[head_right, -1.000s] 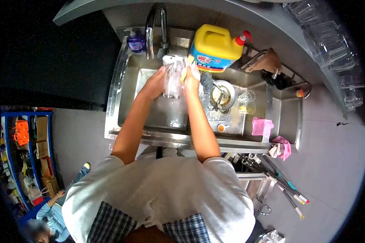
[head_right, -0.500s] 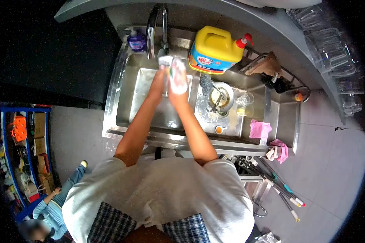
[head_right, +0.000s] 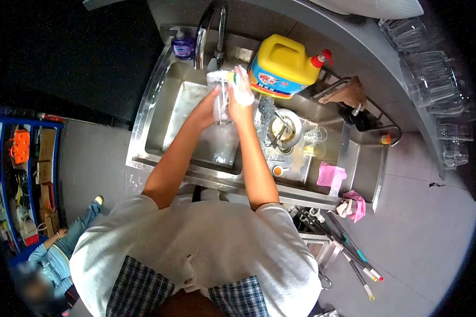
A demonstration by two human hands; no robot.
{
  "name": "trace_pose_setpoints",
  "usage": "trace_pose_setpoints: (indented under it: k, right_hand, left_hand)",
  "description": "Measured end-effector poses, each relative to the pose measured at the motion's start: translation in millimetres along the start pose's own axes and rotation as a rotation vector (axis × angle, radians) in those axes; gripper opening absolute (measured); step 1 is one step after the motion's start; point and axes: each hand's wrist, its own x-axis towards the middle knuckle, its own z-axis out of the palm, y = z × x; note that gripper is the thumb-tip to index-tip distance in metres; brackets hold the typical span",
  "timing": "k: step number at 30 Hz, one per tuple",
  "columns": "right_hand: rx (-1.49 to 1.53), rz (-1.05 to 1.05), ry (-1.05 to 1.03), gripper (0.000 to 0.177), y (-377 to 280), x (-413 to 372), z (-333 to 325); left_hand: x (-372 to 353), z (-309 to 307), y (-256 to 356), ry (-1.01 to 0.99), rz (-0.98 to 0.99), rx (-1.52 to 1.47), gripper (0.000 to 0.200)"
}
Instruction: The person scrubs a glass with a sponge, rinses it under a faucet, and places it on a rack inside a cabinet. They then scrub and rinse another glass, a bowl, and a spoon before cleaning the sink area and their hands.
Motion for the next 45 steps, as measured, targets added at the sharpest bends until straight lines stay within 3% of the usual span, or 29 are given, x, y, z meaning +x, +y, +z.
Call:
trace_pose_setpoints:
  k: [3,4,6,7,8,10,12,14,16,17,18,19,21,22,26,28,31,35,38,39,42,45]
  right_hand:
    - [-0.281,-0.245,-0.132,0.038,-7.6,-23.4,1.9]
    - [-0.071,-0.243,-0.108,0.039,-8.8,-30.8,1.9]
    - [0.172,-0.019,0.011,0.041,9.7,-32.8,4.5]
    - [0.142,0.207,0.062,0.043,28.6,-30.5,6.2]
    - [0.302,0.256,0.067,0.044,42.9,-43.3,9.2]
    - [0.632,0.336,0.096,0.045,8.3,-40.3,10.7]
    - [0.954,0.384,0.118,0.047,-15.2,-24.4,10.0]
    - [0.802,0.391,0.168,0.044,10.1,-21.5,12.6]
    - [0.295,0.423,-0.025,0.039,18.9,-2.3,4.1]
    - [0.198,0.295,0.069,0.036,15.6,-1.0,13.6]
    - [0.052,-0.001,0.085,0.035,-2.4,-1.3,13.6]
    - [-0.174,-0.162,0.031,0.036,-3.7,-10.5,13.9]
    - [-0.456,-0.470,-0.061,0.039,-22.1,-26.4,4.8]
    - [-0.301,-0.246,-0.012,0.037,-12.7,-26.1,7.0]
    - [0.183,0.414,0.082,0.034,-7.1,0.8,1.2]
    - [-0.210,-0.164,0.108,0.034,-11.2,-1.7,-0.6]
    - [-0.407,-0.305,-0.200,0.041,-24.9,-38.3,-18.8]
    - [-0.077,0.023,0.034,0.043,10.9,-24.2,-16.6]
    - [-0.099,-0.167,0.049,0.041,-14.0,-30.0,-15.0]
    - [-0.151,-0.198,-0.003,0.041,-6.9,-43.6,-12.0]
    - [-0.197,-0.329,-0.172,0.043,-20.6,-38.9,-19.5]
    - [-0.259,-0.338,-0.216,0.039,-25.7,-46.4,-32.3]
  left_hand:
    - [0.1,10.2,12.8,0.147,0.099,0.114,0.046]
    - [-2.8,5.9,15.3,0.059,0.087,0.019,0.046]
    - [-5.4,-5.2,22.0,-0.123,0.068,-0.170,0.047]
    - [-8.5,-8.4,20.9,-0.073,0.102,0.024,0.050]
    - [-10.0,-9.3,17.4,-0.074,0.142,0.078,0.050]
    - [-9.0,0.0,26.5,-0.087,0.229,0.208,0.050]
    - [-1.3,-4.4,23.6,-0.050,0.078,0.083,0.049]
    - [-11.2,13.8,25.0,0.012,-0.032,-0.049,0.050]
    - [-5.4,6.2,3.9,0.000,-0.004,-0.122,0.054]
    - [0.4,5.9,0.8,0.025,0.014,-0.158,0.055]
    - [7.5,8.4,4.2,0.042,0.044,-0.190,0.056]
    - [8.7,10.3,7.1,0.000,0.102,-0.203,0.061]
    - [15.9,-0.4,6.1,0.311,0.132,0.121,0.065]
    - [20.2,-6.2,3.4,0.466,0.145,0.283,0.068]
    - [12.6,3.5,-9.2,0.151,0.219,0.024,0.075]
    - [10.7,15.9,-3.2,0.201,0.219,-0.069,0.067]
    - [5.0,14.3,-6.3,0.217,0.302,0.102,0.056]
    - [-6.7,30.2,-10.2,0.002,0.128,-0.204,0.055]
    - [-24.1,33.0,-6.0,0.026,0.054,-0.146,0.055]
    - [-11.7,14.4,-20.6,-0.051,0.058,-0.123,0.060]
    - [-13.4,12.4,-35.2,-0.021,-0.065,-0.324,0.067]
    - [-22.9,13.5,-56.4,-0.035,0.043,-0.218,0.073]
